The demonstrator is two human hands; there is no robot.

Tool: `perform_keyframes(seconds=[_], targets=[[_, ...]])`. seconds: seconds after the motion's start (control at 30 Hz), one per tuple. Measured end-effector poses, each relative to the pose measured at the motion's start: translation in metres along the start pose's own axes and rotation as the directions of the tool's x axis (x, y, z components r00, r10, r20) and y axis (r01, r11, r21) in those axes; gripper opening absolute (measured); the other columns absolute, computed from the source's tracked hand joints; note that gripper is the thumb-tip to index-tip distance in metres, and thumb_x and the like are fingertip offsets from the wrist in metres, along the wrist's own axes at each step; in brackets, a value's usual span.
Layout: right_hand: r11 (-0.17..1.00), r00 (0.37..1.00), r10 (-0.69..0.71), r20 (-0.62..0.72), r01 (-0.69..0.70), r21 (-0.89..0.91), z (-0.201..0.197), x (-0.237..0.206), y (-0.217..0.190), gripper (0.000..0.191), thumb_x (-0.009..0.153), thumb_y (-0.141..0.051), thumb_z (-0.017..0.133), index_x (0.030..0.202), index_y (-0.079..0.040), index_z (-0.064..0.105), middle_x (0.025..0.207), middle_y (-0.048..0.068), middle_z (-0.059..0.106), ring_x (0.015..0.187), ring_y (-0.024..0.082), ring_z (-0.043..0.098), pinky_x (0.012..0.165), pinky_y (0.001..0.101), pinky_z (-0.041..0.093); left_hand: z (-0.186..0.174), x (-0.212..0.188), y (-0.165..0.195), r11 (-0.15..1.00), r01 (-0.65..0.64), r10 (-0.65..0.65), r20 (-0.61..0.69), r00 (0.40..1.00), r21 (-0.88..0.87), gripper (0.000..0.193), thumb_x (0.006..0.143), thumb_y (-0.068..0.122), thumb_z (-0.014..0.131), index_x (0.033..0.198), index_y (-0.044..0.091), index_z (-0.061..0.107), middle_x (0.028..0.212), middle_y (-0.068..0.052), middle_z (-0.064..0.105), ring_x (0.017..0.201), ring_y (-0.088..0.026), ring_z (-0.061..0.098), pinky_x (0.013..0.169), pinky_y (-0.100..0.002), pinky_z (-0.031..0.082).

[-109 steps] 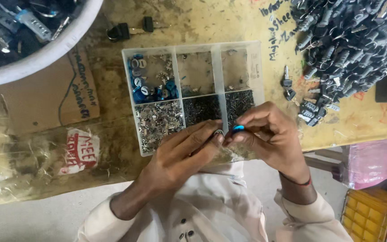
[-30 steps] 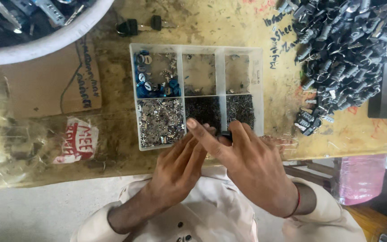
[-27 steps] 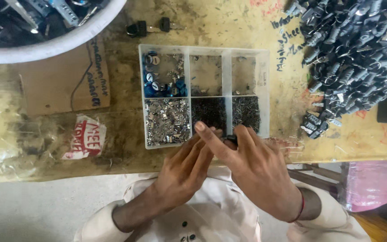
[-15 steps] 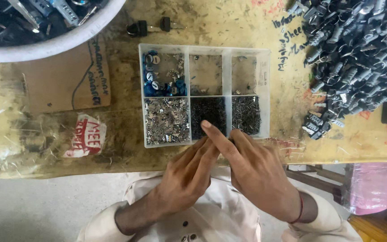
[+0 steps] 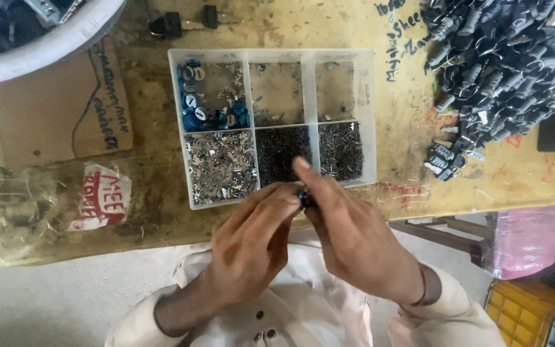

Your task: The person repeatedly picks small metal pins and blue plastic pieces from a compartmentalized tray, inserts them into a key cylinder, and places the assembled unit on the table. The process is repeated multiple times with consistent hand movements.

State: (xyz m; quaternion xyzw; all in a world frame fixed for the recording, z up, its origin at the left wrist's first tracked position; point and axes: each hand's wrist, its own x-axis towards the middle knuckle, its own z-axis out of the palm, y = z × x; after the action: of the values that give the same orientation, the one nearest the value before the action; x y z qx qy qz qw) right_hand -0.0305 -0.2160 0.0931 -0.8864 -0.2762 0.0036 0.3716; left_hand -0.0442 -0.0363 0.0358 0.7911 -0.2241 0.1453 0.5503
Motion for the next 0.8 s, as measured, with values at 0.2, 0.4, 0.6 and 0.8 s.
perform_keyframes(seconds=[0.2,0.4,0.6,0.8], targets=[[0.914,0.957,0.287,0.031,-0.283,0.290,-0.003,-0.010,0.004,0.070,0.098,0.013,0.058,0.160,0.002,0.028,0.111,0.013,0.064,0.092,0.018,0.065,0.085,0.0281,0.055,-0.004,0.010,0.005,0.989,0.105,-0.107,-0.013,0.994,-0.104,0.060,0.096,-0.009,0.075,0.149,0.000,0.047,0.127,-0.016,0.071,0.115,-0.028,0.074,0.091,-0.036,0.066],[0.929,0.955,0.296,-0.016,-0.284,0.238,-0.004,-0.016,0.007,0.066,0.094,0.014,0.060,0.155,0.002,0.035,0.143,0.020,0.060,0.104,0.019,0.070,0.088,0.0290,0.057,-0.017,0.023,0.007,0.999,0.003,0.001,0.092,0.996,-0.047,0.050,0.095,-0.003,0.074,0.141,-0.002,0.055,0.127,-0.017,0.069,0.114,-0.031,0.072,0.094,-0.040,0.064],[0.956,0.972,0.234,-0.027,-0.225,0.191,-0.007,-0.014,0.007,0.056,0.095,0.009,0.065,0.146,0.001,0.044,0.148,0.020,0.058,0.119,0.026,0.072,0.100,0.0336,0.057,-0.024,0.027,0.003,0.998,-0.027,0.035,0.137,0.990,-0.056,0.042,0.094,-0.004,0.074,0.134,-0.005,0.061,0.122,-0.018,0.070,0.108,-0.032,0.072,0.090,-0.042,0.063],[0.929,0.960,0.278,-0.027,-0.262,0.261,0.005,-0.014,0.004,0.042,0.094,0.002,0.072,0.133,-0.001,0.057,0.133,0.013,0.069,0.114,0.021,0.074,0.093,0.0292,0.060,-0.028,0.016,-0.006,0.999,-0.020,0.024,0.145,0.989,-0.027,0.041,0.086,-0.008,0.076,0.126,-0.006,0.065,0.118,-0.019,0.069,0.104,-0.033,0.072,0.086,-0.043,0.061]])
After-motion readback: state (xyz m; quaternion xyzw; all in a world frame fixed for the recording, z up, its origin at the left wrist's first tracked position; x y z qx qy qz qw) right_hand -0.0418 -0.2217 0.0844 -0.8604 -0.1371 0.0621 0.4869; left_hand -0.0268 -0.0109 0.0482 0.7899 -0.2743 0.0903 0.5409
